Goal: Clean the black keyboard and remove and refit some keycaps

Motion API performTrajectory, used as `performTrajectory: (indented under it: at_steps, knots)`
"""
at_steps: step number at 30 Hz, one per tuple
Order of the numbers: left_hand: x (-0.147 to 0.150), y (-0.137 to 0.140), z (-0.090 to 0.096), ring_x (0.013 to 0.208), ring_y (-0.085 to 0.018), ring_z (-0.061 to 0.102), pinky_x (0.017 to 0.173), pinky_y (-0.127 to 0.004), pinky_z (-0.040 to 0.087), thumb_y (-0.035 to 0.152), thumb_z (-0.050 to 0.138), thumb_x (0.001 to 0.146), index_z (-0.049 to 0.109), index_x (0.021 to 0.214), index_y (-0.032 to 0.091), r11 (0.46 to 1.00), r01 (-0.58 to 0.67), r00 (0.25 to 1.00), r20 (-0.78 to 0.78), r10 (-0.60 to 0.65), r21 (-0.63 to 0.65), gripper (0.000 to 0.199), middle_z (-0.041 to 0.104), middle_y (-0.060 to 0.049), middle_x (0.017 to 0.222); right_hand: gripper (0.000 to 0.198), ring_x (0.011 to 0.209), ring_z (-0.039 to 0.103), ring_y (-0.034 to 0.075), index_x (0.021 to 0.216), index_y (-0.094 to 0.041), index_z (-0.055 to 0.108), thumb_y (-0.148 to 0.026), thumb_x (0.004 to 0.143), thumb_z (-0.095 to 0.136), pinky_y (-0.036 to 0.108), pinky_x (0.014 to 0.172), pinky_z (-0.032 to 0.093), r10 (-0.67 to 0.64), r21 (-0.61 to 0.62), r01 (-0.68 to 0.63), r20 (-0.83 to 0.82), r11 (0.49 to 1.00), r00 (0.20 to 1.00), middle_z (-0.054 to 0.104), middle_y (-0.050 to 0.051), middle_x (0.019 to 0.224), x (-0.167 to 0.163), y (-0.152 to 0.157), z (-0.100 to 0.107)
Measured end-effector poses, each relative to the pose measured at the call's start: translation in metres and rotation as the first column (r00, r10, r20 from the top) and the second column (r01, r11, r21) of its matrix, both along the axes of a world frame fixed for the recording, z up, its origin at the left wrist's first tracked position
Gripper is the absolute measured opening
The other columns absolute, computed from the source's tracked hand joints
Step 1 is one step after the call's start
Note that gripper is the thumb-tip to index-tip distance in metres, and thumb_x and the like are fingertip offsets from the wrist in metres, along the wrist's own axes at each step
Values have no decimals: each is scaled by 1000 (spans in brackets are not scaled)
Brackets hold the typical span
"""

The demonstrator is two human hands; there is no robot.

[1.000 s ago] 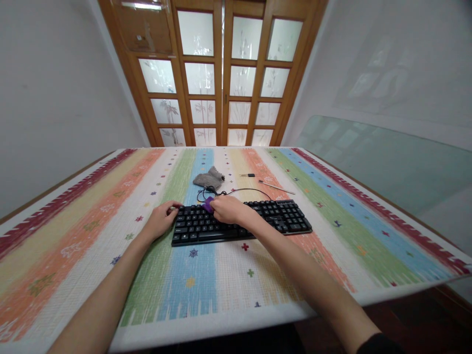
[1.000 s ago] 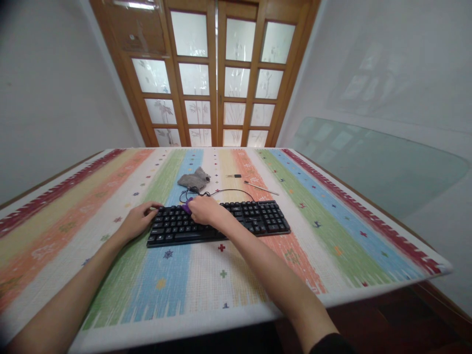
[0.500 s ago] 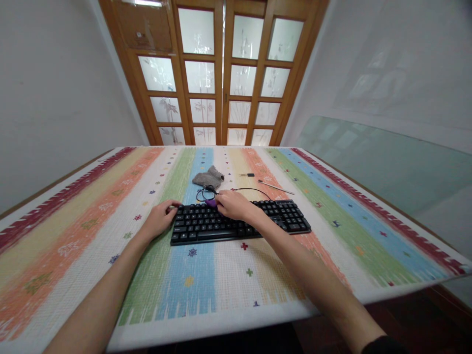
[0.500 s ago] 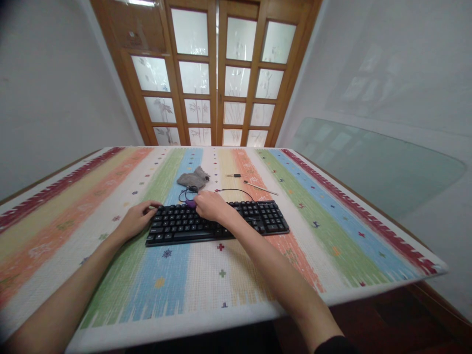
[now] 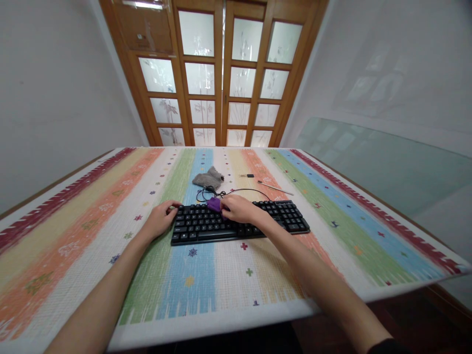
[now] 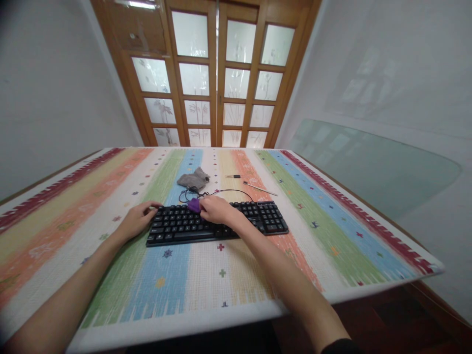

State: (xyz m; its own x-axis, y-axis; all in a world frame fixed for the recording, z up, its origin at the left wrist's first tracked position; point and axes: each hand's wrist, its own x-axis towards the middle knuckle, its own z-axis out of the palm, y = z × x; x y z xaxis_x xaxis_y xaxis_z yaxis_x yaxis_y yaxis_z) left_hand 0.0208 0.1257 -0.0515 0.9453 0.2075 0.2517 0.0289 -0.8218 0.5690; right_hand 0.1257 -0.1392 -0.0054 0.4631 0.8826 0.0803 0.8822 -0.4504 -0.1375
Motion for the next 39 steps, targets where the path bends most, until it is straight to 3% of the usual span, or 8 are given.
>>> performTrajectory:
  at_steps: [5,7,13,19,26,32,39]
  knots:
    - [0,-1,2,72,-21,63,78,-33,51,37,43,75,68,94,18,1000,0,1000,-5,0,3,37,72,-5,83,20,91,57,19,100,-11,63,-18,95,45,29,81,40,-199,195,190,31,962,979,64,12,101,1,-9,-10]
    - [0,-1,2,71,-21,63,77,-32,51,37,43,74,68,93,18,1000,2,1000,-5,-2,3,36,72,-5,82,22,94,56,19,101,-11,63,-19,96,43,29,83,40,-205,232,193,31,954,978,62,12,102,2,-13,-14]
    - [0,-1,2,69,-20,62,75,-31,51,39,43,75,67,93,18,1000,1,1000,-8,0,8,37,72,-5,83,20,94,52,19,102,-11,65,-13,92,47,30,84,40,-51,142,43,56,989,997,60,12,102,-2,-14,-19]
    - [1,1,0,71,-20,62,76,-32,52,39,42,76,68,93,17,1000,7,1000,3,-7,17,37,72,-5,86,20,89,51,20,96,-11,66,-13,92,47,30,80,39,-47,97,35,123,995,991,59,12,98,-6,-14,-16]
    - [0,1,-1,73,-21,63,78,-33,51,38,42,76,68,94,18,1000,3,1000,1,-3,18,38,72,-5,86,18,89,54,20,94,-14,67,-13,90,49,29,78,39,-32,69,27,63,997,997,61,10,95,-3,-21,-10]
    - [0,0,1,71,-21,63,77,-33,52,38,42,76,68,95,17,1000,1,1000,-2,-1,28,39,72,-5,85,19,94,54,20,96,-12,66,-15,93,47,30,85,39,-174,209,151,94,966,980,62,11,97,4,-29,-9]
    - [0,-1,1,71,-21,63,78,-33,52,38,41,74,67,94,17,1000,-3,1000,-7,3,23,39,72,-6,87,21,88,55,18,99,-14,70,-12,90,51,27,78,38,-67,107,65,21,992,998,62,9,96,2,-30,-15]
